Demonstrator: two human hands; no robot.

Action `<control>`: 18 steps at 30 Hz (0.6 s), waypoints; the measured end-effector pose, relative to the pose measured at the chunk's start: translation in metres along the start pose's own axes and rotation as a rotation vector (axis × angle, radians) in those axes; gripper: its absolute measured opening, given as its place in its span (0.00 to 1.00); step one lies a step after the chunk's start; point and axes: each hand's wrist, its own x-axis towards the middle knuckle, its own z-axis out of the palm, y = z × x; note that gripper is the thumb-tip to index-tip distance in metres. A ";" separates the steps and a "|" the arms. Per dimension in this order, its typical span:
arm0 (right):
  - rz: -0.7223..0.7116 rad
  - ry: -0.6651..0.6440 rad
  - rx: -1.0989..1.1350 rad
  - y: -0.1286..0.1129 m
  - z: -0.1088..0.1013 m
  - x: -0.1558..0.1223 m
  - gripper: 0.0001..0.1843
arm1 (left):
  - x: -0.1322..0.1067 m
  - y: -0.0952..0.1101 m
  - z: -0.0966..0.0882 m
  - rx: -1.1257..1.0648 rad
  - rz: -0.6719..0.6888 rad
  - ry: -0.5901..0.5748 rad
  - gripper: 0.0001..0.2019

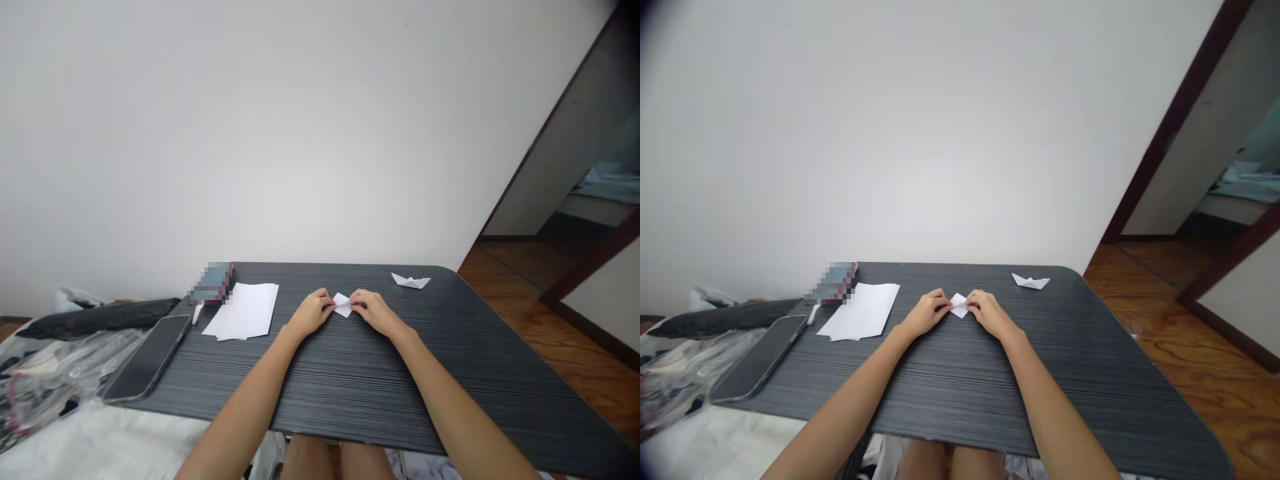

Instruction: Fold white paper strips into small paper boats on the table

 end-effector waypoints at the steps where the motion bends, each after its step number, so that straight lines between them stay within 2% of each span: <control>1: 0.021 0.012 -0.001 0.000 0.000 0.001 0.09 | 0.001 0.000 0.001 -0.002 -0.015 0.012 0.10; 4: 0.109 0.042 -0.018 -0.001 0.000 0.003 0.09 | 0.003 0.002 0.004 -0.020 -0.070 0.044 0.10; 9: 0.227 0.020 0.056 -0.001 0.005 0.008 0.10 | 0.004 0.002 0.003 -0.073 -0.145 0.050 0.08; 15: 0.250 -0.009 0.092 -0.003 0.007 0.011 0.10 | 0.009 0.000 -0.002 -0.108 -0.221 -0.005 0.08; 18: 0.213 -0.054 0.059 -0.004 0.005 0.009 0.10 | 0.008 0.000 -0.003 -0.094 -0.211 -0.038 0.08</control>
